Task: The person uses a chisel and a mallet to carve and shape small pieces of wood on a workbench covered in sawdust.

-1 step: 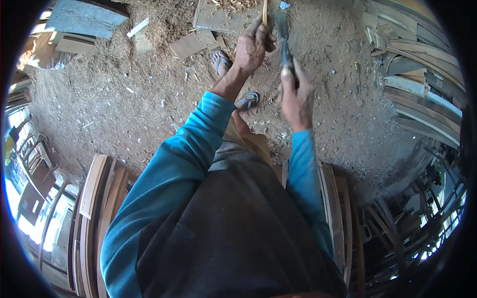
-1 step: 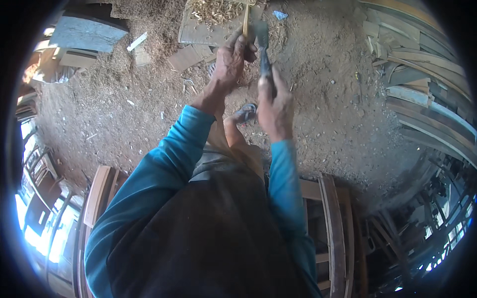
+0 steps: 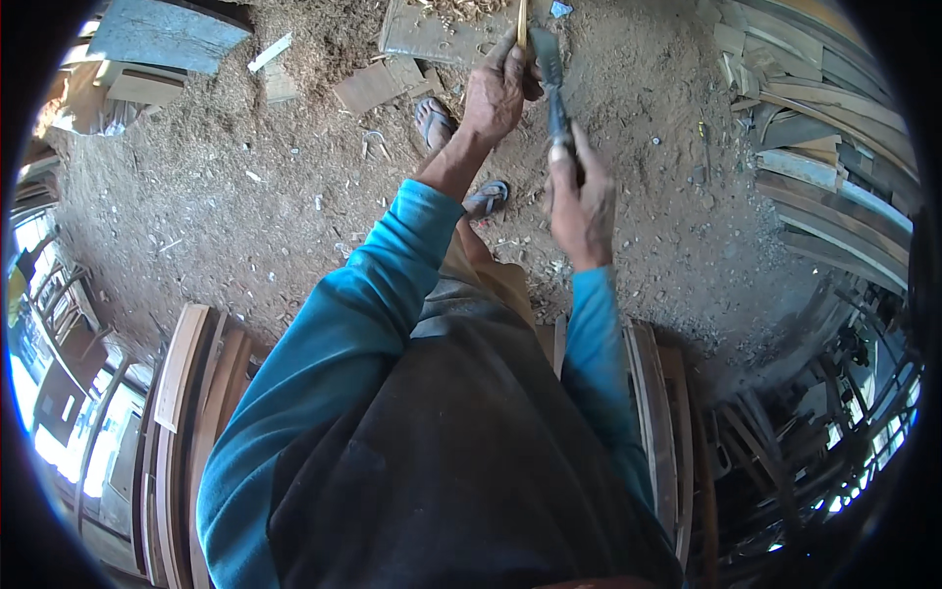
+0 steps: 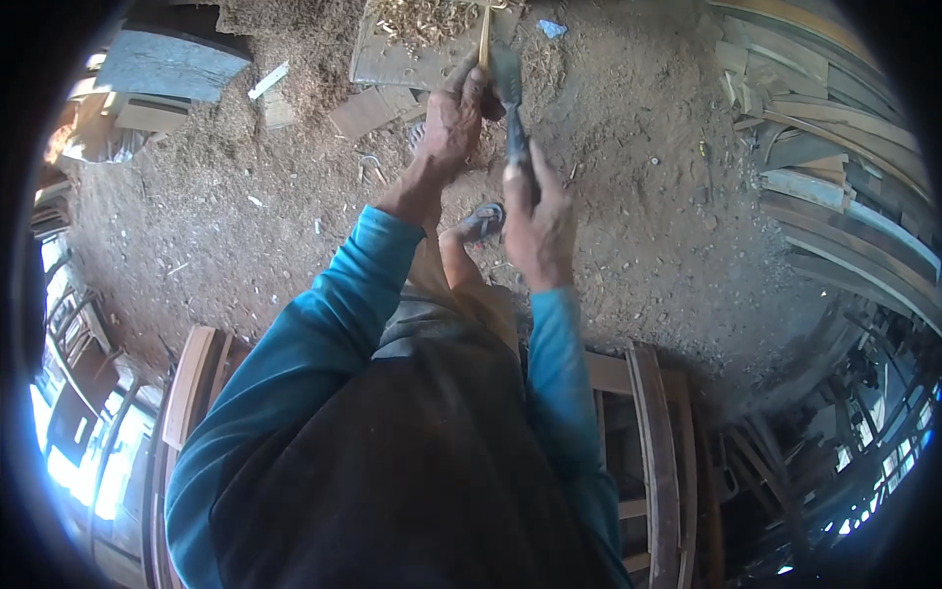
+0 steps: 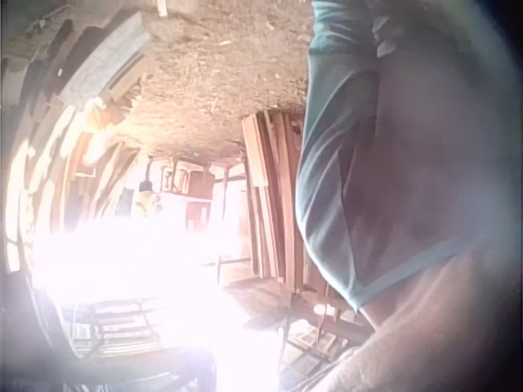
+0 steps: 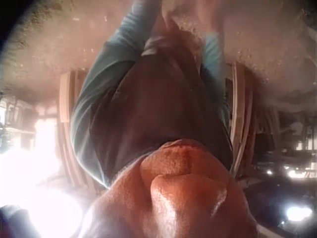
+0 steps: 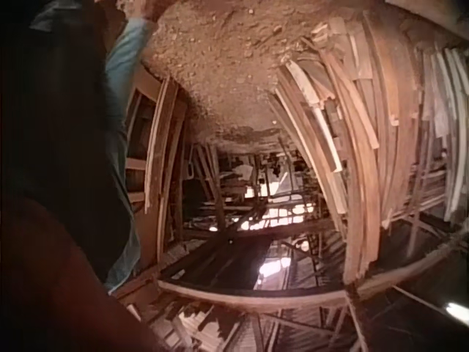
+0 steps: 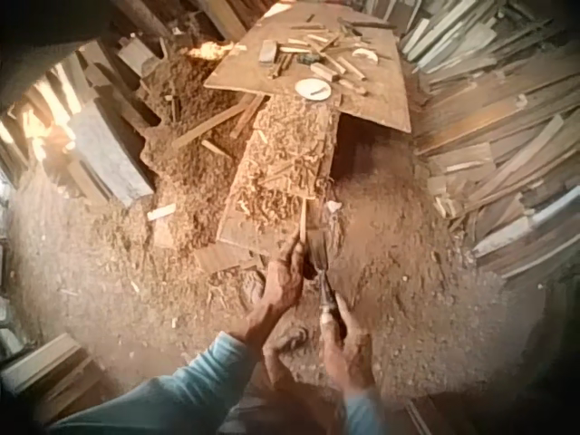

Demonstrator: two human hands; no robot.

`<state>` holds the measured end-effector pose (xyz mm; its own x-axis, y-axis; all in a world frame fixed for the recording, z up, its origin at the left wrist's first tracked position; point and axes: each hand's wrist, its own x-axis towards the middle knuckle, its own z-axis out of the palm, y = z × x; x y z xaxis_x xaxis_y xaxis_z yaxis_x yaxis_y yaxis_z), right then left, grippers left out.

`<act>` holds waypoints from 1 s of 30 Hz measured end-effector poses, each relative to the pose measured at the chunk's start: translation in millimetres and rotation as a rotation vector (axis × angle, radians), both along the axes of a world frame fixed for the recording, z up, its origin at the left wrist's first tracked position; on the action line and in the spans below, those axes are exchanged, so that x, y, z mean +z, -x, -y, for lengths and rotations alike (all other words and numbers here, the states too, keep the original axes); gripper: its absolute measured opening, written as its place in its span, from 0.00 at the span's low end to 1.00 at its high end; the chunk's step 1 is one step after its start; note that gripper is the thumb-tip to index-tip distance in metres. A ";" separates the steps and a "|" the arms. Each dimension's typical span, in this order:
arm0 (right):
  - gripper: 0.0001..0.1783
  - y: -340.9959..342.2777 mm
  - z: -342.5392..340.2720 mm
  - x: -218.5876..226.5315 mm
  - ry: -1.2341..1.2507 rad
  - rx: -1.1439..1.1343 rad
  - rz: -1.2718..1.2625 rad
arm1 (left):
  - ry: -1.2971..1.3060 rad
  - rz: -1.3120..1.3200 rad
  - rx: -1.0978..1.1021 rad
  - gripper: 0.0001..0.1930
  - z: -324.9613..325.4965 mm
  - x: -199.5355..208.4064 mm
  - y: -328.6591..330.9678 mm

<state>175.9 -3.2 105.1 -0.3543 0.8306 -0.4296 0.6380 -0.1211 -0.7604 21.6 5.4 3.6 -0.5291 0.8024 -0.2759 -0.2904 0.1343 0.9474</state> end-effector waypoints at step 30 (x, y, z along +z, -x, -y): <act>0.29 5.8 12.8 -4.1 0.108 -0.031 -0.095 | 0.074 -0.166 -0.059 0.18 -0.7 -5.5 5.3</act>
